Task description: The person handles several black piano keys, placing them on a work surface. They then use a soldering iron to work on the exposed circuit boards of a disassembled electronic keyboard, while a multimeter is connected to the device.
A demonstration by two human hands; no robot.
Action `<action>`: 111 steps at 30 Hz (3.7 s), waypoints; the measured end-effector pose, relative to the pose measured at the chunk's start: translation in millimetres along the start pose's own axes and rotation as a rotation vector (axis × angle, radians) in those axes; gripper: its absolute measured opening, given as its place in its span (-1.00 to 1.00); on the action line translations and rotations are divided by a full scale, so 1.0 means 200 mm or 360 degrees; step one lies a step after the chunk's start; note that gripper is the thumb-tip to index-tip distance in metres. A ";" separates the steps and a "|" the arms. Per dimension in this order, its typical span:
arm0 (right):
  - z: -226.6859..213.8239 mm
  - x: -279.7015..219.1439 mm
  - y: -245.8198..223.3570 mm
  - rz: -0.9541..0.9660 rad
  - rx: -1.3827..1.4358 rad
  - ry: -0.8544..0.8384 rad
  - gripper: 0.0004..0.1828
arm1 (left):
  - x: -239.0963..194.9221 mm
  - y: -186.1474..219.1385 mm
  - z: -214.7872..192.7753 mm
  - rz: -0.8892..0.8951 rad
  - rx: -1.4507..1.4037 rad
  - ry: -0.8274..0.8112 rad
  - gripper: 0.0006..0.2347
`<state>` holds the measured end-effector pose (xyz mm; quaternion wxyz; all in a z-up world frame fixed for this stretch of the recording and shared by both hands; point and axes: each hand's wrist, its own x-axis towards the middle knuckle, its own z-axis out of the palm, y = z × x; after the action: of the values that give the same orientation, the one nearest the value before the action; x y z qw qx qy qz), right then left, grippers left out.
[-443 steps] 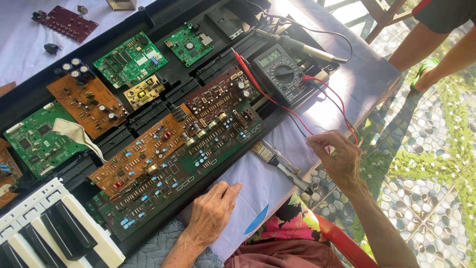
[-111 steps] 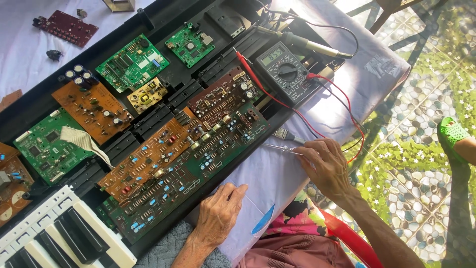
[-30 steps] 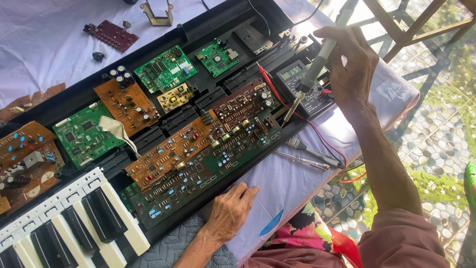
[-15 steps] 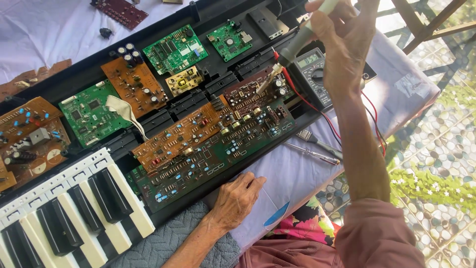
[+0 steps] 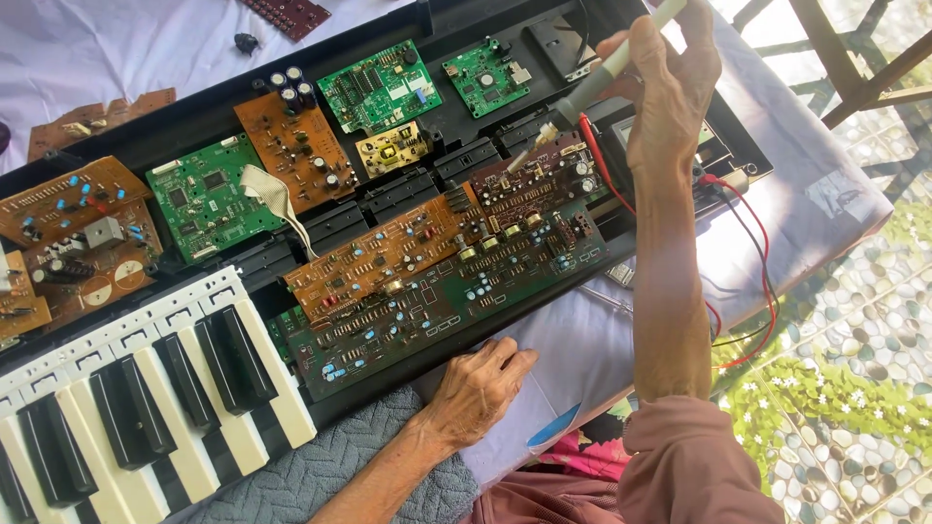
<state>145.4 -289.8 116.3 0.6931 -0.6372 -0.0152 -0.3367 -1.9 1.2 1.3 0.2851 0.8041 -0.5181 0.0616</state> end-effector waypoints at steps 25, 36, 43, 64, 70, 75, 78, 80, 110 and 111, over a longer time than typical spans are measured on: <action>-0.11 -0.09 0.08 -0.0021 0.0028 0.0051 -0.58 | 0.01 0.00 -0.01 0.0009 -0.0022 -0.0001 -0.75; -0.07 -0.11 0.03 -0.0153 -0.0064 -0.0092 -0.55 | 0.01 0.00 -0.02 0.0010 0.0003 -0.0010 -0.77; -0.05 -0.13 -0.03 -0.0138 -0.0224 -0.0264 -0.60 | 0.01 0.00 -0.02 0.0000 0.0007 -0.0037 -0.79; 0.05 -0.17 -0.03 -0.0240 -0.0063 -0.0203 -0.60 | 0.01 0.01 -0.03 -0.0007 -0.0008 -0.0036 -0.79; 0.05 -0.17 0.00 -0.0288 -0.0020 -0.0198 -0.63 | 0.01 0.00 -0.03 -0.0007 -0.0011 -0.0030 -0.81; 0.07 -0.18 0.01 -0.0400 0.0040 -0.0156 -0.62 | 0.01 0.00 -0.02 -0.0005 -0.0009 -0.0046 -0.81; 0.08 -0.18 0.02 -0.0393 0.0023 -0.0227 -0.65 | 0.01 0.01 -0.03 -0.0005 -0.0002 -0.0052 -0.82; 0.09 -0.19 0.01 -0.0346 -0.0008 -0.0270 -0.63 | 0.01 0.00 -0.03 0.0002 0.0017 -0.0036 -0.81; 0.04 -0.17 0.03 -0.0437 -0.0014 -0.0139 -0.66 | 0.02 0.01 -0.03 0.0002 0.0029 -0.0037 -0.80; 0.03 -0.17 0.03 -0.0419 -0.0029 -0.0120 -0.64 | 0.02 0.01 -0.03 -0.0006 0.0031 -0.0051 -0.81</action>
<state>124.2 -268.4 96.9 0.6361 -0.6480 -0.1216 -0.4007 -0.5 1.5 7.9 0.2689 0.8087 -0.5204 0.0532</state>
